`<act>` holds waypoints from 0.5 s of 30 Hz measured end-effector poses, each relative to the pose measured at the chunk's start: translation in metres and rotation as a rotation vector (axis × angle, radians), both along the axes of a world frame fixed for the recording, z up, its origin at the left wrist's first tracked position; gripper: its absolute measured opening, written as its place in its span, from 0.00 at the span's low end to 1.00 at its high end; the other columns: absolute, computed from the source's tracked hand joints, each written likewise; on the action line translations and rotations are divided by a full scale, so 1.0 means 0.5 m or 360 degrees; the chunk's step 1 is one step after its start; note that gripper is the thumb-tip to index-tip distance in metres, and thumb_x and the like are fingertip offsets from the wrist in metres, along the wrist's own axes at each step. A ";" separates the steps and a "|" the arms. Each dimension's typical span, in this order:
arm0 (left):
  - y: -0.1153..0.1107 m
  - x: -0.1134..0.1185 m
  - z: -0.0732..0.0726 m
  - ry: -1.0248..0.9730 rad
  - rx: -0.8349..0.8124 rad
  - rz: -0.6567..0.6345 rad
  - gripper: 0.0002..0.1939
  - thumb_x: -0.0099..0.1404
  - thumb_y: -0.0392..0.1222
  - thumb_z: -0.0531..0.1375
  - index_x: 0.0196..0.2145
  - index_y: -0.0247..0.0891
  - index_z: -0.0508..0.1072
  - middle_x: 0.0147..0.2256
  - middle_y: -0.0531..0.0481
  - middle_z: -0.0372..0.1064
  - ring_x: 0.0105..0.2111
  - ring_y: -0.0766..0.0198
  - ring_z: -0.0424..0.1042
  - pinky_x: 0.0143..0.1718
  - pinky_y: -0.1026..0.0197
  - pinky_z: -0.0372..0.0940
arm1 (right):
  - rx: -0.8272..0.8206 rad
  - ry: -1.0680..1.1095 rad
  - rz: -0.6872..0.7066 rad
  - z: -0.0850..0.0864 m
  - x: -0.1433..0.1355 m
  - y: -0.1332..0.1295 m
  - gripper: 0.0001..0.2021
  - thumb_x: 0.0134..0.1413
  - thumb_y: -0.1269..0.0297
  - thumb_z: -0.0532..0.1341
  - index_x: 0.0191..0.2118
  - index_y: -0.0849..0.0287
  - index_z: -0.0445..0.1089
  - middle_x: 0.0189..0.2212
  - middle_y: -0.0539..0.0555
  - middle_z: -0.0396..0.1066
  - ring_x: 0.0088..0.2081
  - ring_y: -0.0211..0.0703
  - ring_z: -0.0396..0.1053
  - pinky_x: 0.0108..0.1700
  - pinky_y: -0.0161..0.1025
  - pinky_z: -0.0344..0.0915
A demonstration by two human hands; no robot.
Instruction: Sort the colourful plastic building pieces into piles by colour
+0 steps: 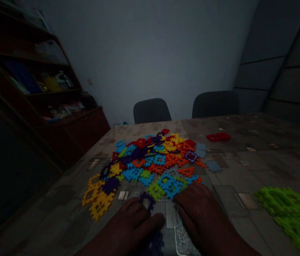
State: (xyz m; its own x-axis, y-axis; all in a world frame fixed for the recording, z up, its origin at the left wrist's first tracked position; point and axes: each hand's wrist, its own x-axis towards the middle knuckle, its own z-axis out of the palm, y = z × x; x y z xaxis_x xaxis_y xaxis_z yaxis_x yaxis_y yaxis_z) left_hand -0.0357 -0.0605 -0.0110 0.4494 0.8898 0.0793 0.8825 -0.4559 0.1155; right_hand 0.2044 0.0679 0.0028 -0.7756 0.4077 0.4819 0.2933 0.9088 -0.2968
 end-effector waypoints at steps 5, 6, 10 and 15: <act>-0.018 -0.018 0.080 -0.0337 -0.0305 0.0423 0.49 0.62 0.45 0.76 0.73 0.50 0.58 0.64 0.40 0.69 0.60 0.42 0.71 0.59 0.46 0.69 | 0.0035 -0.0027 0.0055 -0.012 -0.004 -0.008 0.11 0.68 0.74 0.55 0.39 0.54 0.72 0.34 0.54 0.77 0.38 0.48 0.74 0.43 0.46 0.66; -0.018 -0.013 0.088 -0.0347 -0.0365 0.0498 0.48 0.62 0.45 0.76 0.73 0.50 0.58 0.66 0.39 0.67 0.61 0.41 0.71 0.60 0.45 0.69 | 0.0035 -0.0048 0.0082 -0.016 -0.005 -0.011 0.10 0.68 0.74 0.55 0.38 0.54 0.72 0.33 0.53 0.76 0.36 0.47 0.73 0.41 0.44 0.65; -0.009 0.013 0.085 -0.0191 -0.0668 0.0563 0.52 0.58 0.47 0.79 0.74 0.46 0.60 0.63 0.34 0.70 0.58 0.34 0.74 0.58 0.38 0.70 | -0.0021 -0.0089 0.0082 -0.029 -0.005 -0.017 0.11 0.68 0.73 0.54 0.38 0.55 0.71 0.31 0.53 0.74 0.34 0.46 0.70 0.39 0.44 0.63; -0.012 -0.010 0.079 -0.0205 -0.0546 0.0243 0.45 0.61 0.41 0.76 0.71 0.47 0.62 0.60 0.41 0.73 0.55 0.41 0.75 0.56 0.44 0.70 | 0.0031 -0.0172 0.0076 -0.031 -0.006 -0.016 0.12 0.69 0.73 0.53 0.35 0.55 0.70 0.30 0.52 0.73 0.33 0.46 0.70 0.38 0.43 0.61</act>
